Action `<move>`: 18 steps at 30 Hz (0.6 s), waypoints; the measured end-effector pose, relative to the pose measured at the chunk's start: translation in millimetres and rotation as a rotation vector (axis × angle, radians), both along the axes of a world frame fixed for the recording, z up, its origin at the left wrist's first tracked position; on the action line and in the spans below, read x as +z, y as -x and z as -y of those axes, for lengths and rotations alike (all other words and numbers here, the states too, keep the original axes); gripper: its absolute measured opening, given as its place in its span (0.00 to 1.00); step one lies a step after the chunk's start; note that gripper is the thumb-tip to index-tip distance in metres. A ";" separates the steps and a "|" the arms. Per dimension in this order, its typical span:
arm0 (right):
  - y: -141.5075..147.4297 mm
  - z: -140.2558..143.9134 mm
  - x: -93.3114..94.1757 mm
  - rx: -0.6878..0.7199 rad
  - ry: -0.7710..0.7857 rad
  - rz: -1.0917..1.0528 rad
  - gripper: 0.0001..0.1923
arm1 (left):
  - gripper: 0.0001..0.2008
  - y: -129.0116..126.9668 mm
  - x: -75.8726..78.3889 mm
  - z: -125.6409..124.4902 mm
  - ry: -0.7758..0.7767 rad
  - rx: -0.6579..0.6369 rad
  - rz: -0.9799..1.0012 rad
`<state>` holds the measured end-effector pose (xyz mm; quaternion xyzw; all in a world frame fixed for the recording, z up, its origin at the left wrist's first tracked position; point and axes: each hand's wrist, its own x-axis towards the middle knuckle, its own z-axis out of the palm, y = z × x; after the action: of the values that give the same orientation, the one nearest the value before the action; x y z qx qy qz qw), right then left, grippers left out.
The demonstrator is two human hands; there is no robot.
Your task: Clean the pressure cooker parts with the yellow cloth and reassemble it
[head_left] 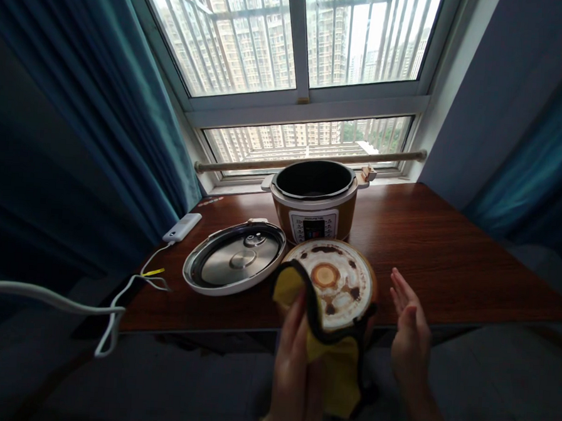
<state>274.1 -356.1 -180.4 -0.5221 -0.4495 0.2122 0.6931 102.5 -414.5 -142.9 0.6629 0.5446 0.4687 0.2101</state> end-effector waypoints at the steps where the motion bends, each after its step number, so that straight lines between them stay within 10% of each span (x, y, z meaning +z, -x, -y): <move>1: 2.7 5.4 6.3 -0.050 -0.018 -0.016 0.27 | 0.25 -4.0 7.5 -11.2 -0.026 -0.101 -0.053; 4: 11.0 26.8 24.8 -0.130 -0.006 0.024 0.21 | 0.29 -12.2 22.3 -35.2 -0.091 -0.388 -0.384; 10: 28.3 46.8 25.6 0.179 -0.116 0.739 0.24 | 0.25 6.0 12.4 -48.9 -0.186 -0.400 -0.570; 18: 26.4 26.7 5.7 0.197 -0.160 1.200 0.29 | 0.28 37.2 -17.7 -50.7 -0.218 0.043 -0.269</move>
<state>247.7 -382.7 -174.7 -0.4528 -0.8219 -0.0903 0.3335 65.3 -363.9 -160.6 0.7268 0.5278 0.4364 0.0521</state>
